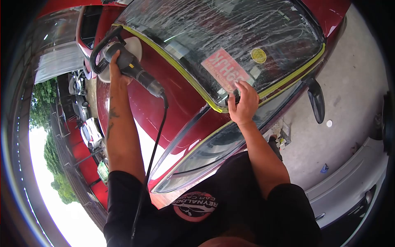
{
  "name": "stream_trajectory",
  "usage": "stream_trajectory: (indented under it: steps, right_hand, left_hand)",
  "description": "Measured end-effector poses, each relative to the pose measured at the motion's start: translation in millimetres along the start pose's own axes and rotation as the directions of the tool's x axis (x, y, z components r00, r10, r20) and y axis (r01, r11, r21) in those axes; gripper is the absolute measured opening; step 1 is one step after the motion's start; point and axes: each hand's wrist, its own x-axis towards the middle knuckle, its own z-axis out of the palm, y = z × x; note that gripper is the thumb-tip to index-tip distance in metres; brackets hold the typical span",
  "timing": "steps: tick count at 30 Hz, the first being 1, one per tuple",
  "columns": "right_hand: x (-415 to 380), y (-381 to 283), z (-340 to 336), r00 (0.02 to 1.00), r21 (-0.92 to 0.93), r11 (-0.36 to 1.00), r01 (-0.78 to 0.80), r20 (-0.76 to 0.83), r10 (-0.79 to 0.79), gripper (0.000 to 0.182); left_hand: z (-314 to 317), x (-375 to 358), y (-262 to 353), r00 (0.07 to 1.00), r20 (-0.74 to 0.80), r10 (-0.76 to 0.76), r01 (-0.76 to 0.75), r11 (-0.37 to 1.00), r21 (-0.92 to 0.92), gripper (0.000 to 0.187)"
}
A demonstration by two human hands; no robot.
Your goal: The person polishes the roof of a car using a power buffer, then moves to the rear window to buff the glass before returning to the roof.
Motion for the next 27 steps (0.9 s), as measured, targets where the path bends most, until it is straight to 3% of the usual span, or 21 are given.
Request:
stream_trajectory:
  steps: [13,19,23,24,27]
  right_hand:
    - [-4,1,5,0.998,-0.011,0.999,-0.045,-0.043,0.045,0.046]
    - [-6,1,8,0.998,-0.048,0.998,-0.039,-0.057,0.036,0.049]
    - [-2,1,7,0.998,-0.018,0.999,-0.045,-0.033,0.044,0.057]
    - [2,-2,2,0.993,-0.028,0.995,-0.097,0.061,0.099,0.066]
    - [7,-5,-6,0.992,0.103,0.989,-0.106,0.078,0.098,0.069]
  left_hand:
    - [46,-137,-100,0.997,-0.062,0.038,-0.036,0.999,0.029,0.046]
    - [53,-195,-141,0.994,-0.106,0.031,-0.028,0.999,0.034,0.036]
    - [61,-222,-173,0.996,-0.089,0.018,-0.016,1.0,0.025,0.042]
    - [64,-230,-181,0.995,-0.094,0.034,-0.032,0.999,0.027,0.045]
    - [66,-252,-203,0.996,-0.08,0.043,-0.046,0.998,-0.038,0.044]
